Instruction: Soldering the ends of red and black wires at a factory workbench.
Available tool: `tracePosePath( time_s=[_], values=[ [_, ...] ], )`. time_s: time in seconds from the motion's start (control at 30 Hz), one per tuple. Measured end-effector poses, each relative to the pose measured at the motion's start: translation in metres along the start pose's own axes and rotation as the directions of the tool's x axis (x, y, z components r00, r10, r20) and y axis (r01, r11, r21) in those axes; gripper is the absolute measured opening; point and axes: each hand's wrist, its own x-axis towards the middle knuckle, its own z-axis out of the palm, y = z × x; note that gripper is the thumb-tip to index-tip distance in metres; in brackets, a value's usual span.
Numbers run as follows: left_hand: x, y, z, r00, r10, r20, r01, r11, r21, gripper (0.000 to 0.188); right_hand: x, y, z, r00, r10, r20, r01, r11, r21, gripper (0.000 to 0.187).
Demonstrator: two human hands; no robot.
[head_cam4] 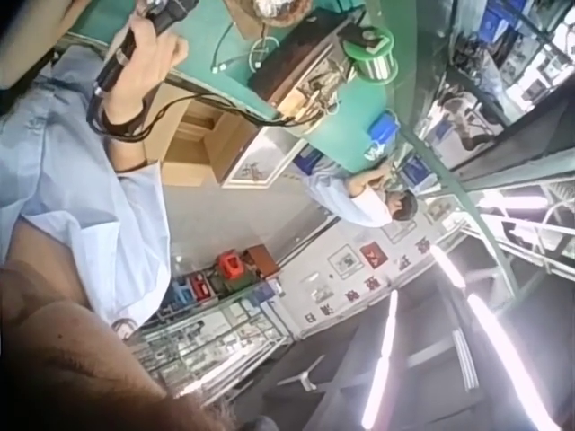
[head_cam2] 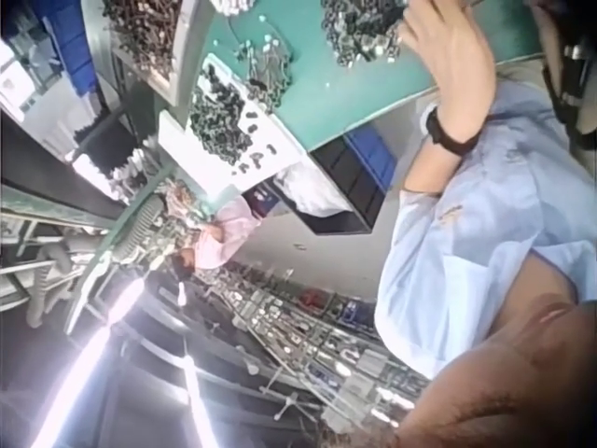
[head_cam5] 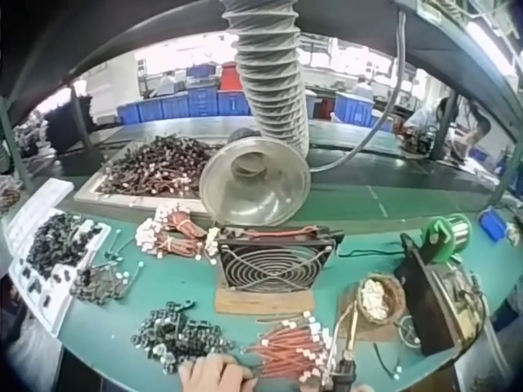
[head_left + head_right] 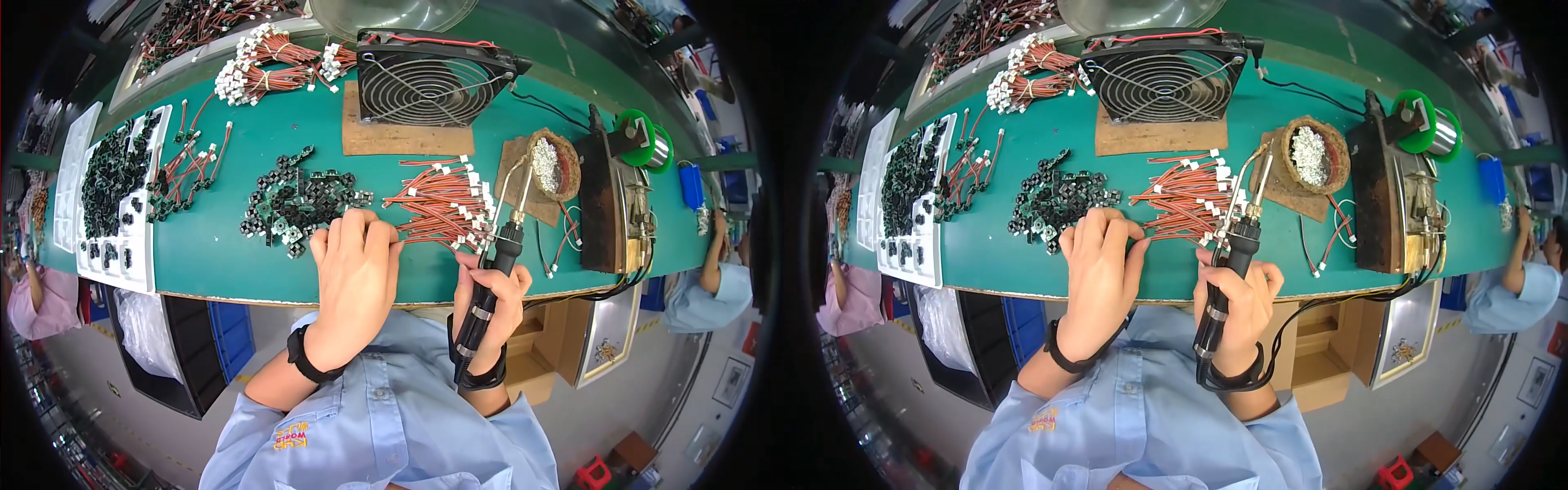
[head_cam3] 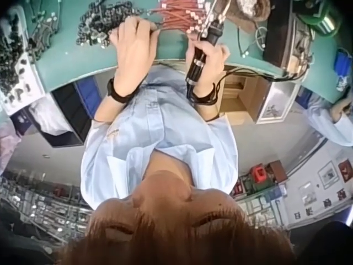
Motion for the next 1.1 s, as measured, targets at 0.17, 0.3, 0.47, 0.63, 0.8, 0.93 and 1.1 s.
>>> tracePosePath(
  time_s=[0.17,0.3,0.47,0.63,0.8,0.93,1.1],
  values=[
    [-0.006,0.000,-0.005,0.999,0.035,0.029,-0.035,0.999,0.013,0.018,0.005,-0.004,-0.007,0.997,-0.035,0.074,0.034,0.999,0.026,0.034],
    [-0.016,0.010,-0.018,0.991,0.102,0.083,-0.097,0.993,-0.059,0.020,0.008,-0.008,-0.007,0.965,-0.151,0.216,0.145,0.988,0.046,0.034],
    [-0.019,0.006,-0.026,0.980,0.180,0.089,-0.160,0.967,-0.198,0.025,0.004,-0.014,-0.005,0.957,-0.134,0.258,0.082,0.976,0.203,0.034],
    [-0.010,-0.020,-0.047,0.996,0.056,-0.071,-0.053,0.998,0.038,0.029,-0.002,-0.010,-0.008,0.980,0.013,0.198,-0.061,0.969,0.239,0.038],
    [-0.014,-0.041,-0.055,0.957,-0.274,-0.098,0.282,0.956,0.079,0.037,-0.001,-0.009,-0.005,0.987,0.085,0.138,-0.119,0.958,0.260,0.039],
    [-0.019,-0.025,-0.044,0.981,-0.190,0.027,0.191,0.981,-0.034,0.037,-0.001,-0.012,-0.006,0.985,0.055,0.161,-0.093,0.966,0.243,0.040],
    [-0.019,-0.019,-0.054,0.983,-0.182,0.015,0.182,0.974,-0.138,0.033,-0.003,-0.010,-0.010,0.980,0.078,0.182,-0.116,0.970,0.211,0.039]
  ],
)
